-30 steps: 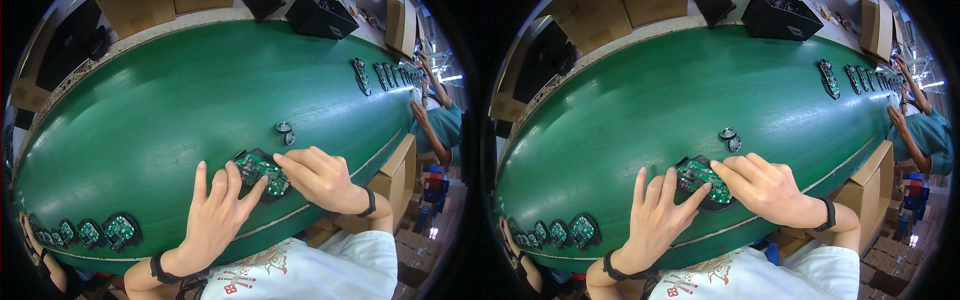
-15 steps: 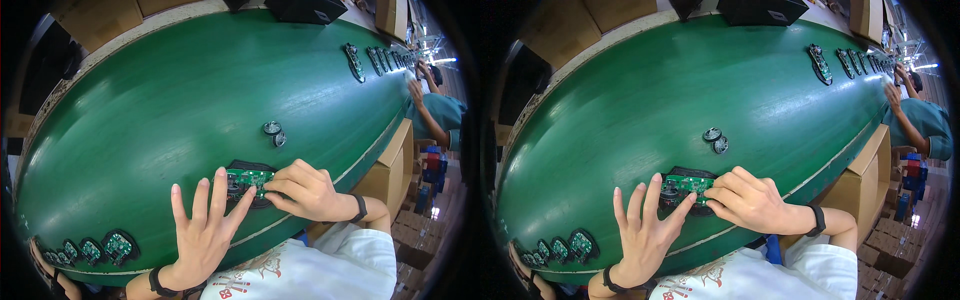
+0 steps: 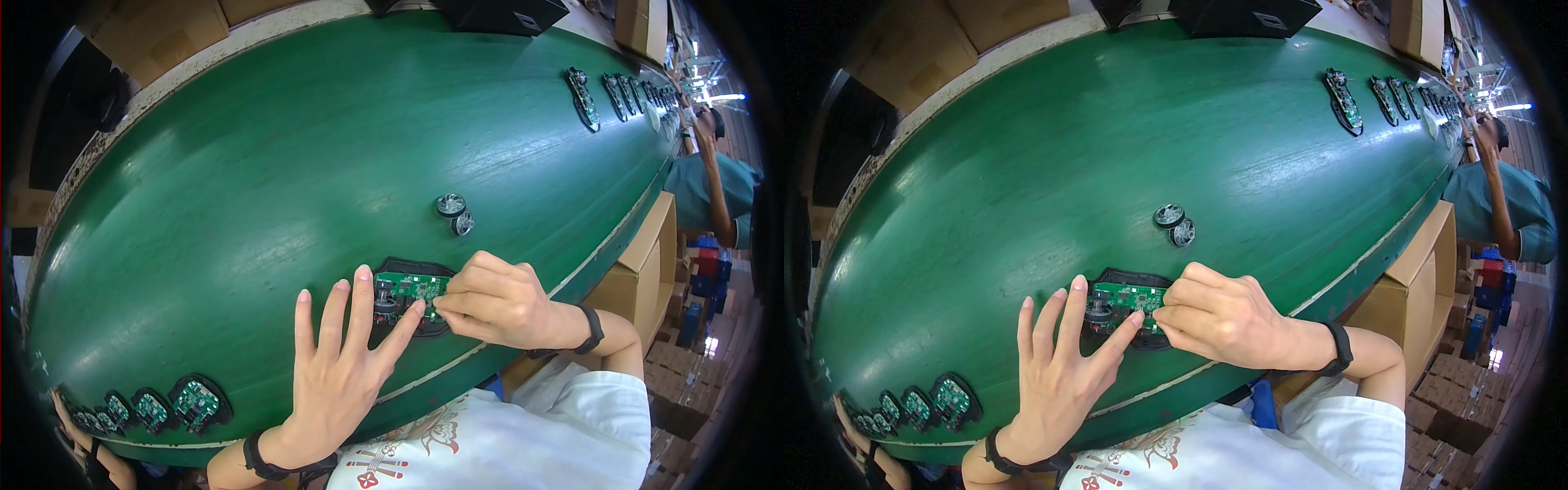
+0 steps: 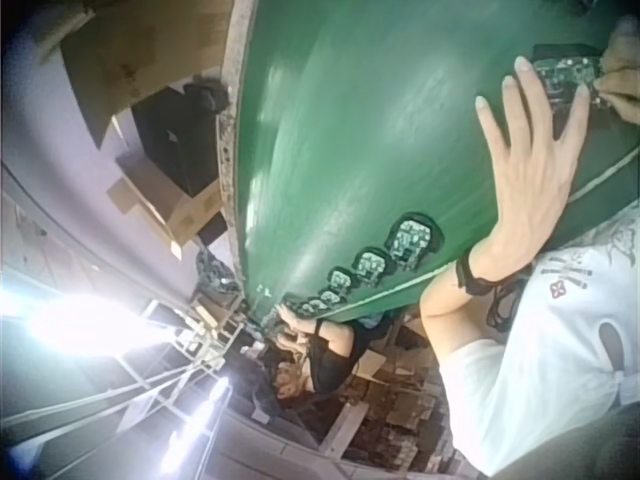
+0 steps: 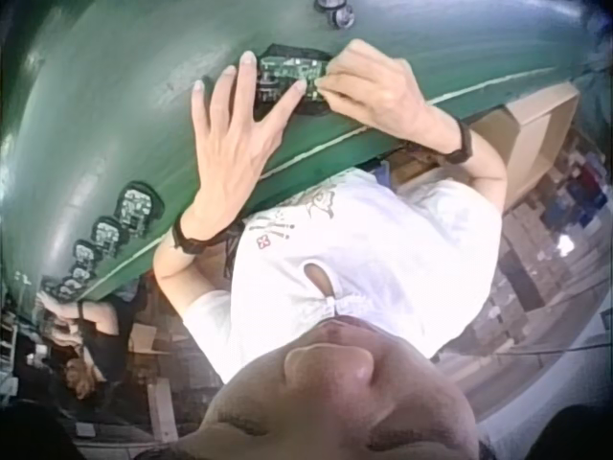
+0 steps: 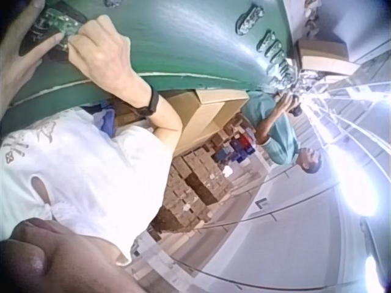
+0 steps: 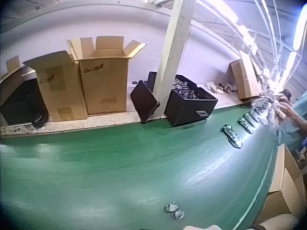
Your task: The person assembles small electronic devices on a green workbench. They pick up green circuit boards and attach small circular components to them by hand, then place the completed units into a black bin. The process is repeated for multiple units throughout the clip.
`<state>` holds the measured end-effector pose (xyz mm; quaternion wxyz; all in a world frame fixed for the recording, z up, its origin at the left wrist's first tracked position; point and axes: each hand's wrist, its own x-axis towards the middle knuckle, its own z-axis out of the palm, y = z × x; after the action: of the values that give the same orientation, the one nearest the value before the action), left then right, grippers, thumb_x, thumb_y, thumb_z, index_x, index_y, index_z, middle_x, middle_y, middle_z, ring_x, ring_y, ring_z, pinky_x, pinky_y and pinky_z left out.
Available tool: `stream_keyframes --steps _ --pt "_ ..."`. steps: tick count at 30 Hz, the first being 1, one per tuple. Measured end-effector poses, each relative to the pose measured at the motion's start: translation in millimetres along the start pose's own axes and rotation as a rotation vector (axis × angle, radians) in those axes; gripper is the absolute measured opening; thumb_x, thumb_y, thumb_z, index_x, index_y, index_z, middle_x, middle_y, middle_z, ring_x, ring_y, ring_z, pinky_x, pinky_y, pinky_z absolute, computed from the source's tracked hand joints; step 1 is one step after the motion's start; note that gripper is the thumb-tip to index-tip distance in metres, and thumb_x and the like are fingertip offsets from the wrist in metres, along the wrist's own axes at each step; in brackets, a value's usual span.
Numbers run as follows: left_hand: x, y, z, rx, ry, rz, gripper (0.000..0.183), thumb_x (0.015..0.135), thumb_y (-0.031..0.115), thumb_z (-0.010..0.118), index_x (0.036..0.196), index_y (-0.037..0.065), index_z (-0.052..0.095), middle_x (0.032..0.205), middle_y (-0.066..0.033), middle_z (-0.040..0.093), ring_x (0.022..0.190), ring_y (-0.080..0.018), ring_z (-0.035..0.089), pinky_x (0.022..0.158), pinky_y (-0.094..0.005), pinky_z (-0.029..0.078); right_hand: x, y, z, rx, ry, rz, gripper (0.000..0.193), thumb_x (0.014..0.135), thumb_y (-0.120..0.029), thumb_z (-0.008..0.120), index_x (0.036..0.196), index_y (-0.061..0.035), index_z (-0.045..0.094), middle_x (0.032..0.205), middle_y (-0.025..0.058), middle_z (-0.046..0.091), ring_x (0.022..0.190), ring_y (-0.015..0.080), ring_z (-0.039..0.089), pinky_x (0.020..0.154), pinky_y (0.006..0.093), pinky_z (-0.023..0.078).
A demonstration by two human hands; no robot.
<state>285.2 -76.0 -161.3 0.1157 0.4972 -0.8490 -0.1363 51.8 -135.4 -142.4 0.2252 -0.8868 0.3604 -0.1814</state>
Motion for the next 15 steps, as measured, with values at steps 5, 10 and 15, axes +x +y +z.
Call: stream_keyframes --steps 5,10,15 --pt "2.3 -2.2 1.3 0.001 -0.005 0.015 0.068 0.076 0.020 0.075 0.140 0.036 0.059 0.147 -0.0213 0.048 0.124 -0.0364 0.051 0.107 -0.0607 0.040 0.2 4.9 -4.8 0.030 -0.032 -0.019 0.017 0.073 -0.005 0.081 0.089 -0.0045 0.074 0.082 0.0012 0.063 0.071 0.0145 0.057 0.042 0.0291 0.044" --pt "4.3 -2.1 3.1 0.018 0.001 0.019 0.066 0.076 0.020 0.075 0.137 0.039 0.061 0.146 -0.0201 0.049 0.120 -0.0354 0.053 0.106 -0.0588 0.042 -11.4 13.0 -6.1 0.094 0.031 0.048 0.020 0.074 -0.009 0.083 0.093 -0.0071 0.075 0.085 0.0005 0.066 0.073 0.0136 0.060 0.043 0.0277 0.046" --pt "7.8 -0.6 1.2 0.017 -0.022 0.028 0.069 0.070 0.019 0.083 0.134 0.039 0.064 0.149 -0.0219 0.043 0.123 -0.0377 0.051 0.107 -0.0581 0.041 -15.1 14.4 -9.5 0.091 0.036 0.066 0.018 0.075 -0.009 0.082 0.091 -0.0070 0.075 0.086 0.0007 0.067 0.074 0.0140 0.061 0.044 0.0273 0.047"
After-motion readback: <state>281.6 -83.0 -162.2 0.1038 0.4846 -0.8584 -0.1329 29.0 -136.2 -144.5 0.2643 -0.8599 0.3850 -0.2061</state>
